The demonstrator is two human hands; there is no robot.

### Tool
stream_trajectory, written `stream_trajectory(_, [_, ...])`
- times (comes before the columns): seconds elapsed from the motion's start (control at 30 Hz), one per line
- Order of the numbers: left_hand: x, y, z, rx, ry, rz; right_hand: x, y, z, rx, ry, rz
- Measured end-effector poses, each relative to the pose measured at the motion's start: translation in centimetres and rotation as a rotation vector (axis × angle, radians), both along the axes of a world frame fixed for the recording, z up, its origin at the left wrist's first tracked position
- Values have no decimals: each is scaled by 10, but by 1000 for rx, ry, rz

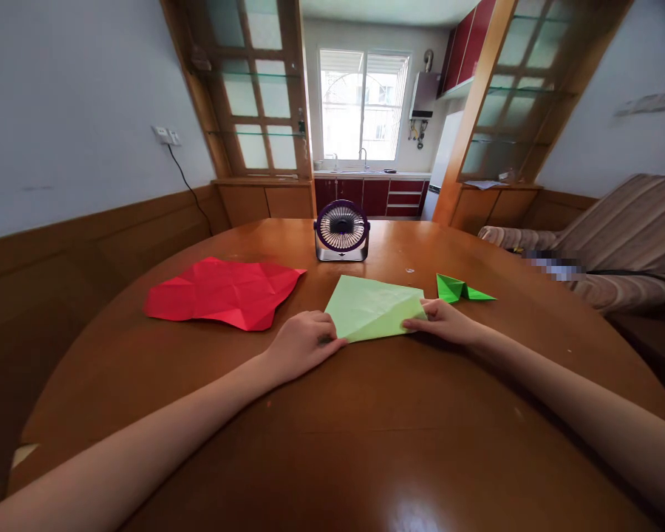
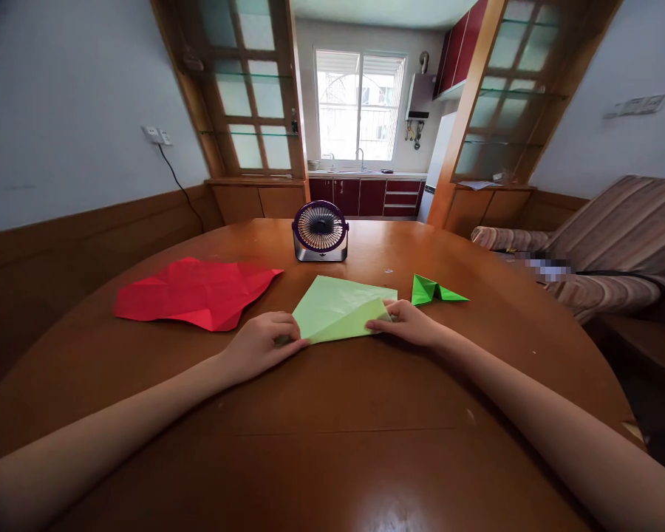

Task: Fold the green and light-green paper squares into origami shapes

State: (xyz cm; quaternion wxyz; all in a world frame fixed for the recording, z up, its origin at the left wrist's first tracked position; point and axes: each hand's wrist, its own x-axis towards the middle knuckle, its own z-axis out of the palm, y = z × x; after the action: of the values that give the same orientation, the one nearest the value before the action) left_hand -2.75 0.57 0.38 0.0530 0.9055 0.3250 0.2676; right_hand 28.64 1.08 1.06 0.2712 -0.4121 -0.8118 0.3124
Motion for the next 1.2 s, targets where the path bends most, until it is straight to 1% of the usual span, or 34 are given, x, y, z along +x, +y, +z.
stream_trajectory(0.1, [2, 0, 0, -84, -42, 106, -2, 3, -3, 68, -38, -109])
stream_trajectory(0.2, [4, 2, -1, -127, -54, 173, -3, 5, -5, 146, -72, -207])
stream_trajectory(0.33, [4, 4, -4, -140, -48, 227, -3, 8, -9, 157, -95, -267])
stream_trajectory(0.47, [3, 5, -5, -153, -29, 250, -1, 10, -10, 152, -122, -265])
stream_trajectory(0.7, [4, 4, 0, -183, 6, 265, 0, 13, -7, 156, -181, -231])
stream_trajectory(0.83, [5, 3, -1, -165, 12, 286, 1, 14, -9, 155, -228, -261])
stream_trajectory(1.0, [6, 1, -1, -131, 51, 292, -2, 12, -9, 221, -291, -284])
stream_trajectory(1.1, [7, -1, 1, -125, 76, 293, -4, 7, -9, 224, -290, -329])
stream_trajectory(1.13, [8, -1, 2, -125, 79, 292, -5, 5, -9, 239, -279, -330])
stream_trajectory(1.2, [8, -2, 3, -130, 80, 292, -8, 2, -9, 330, -274, -281])
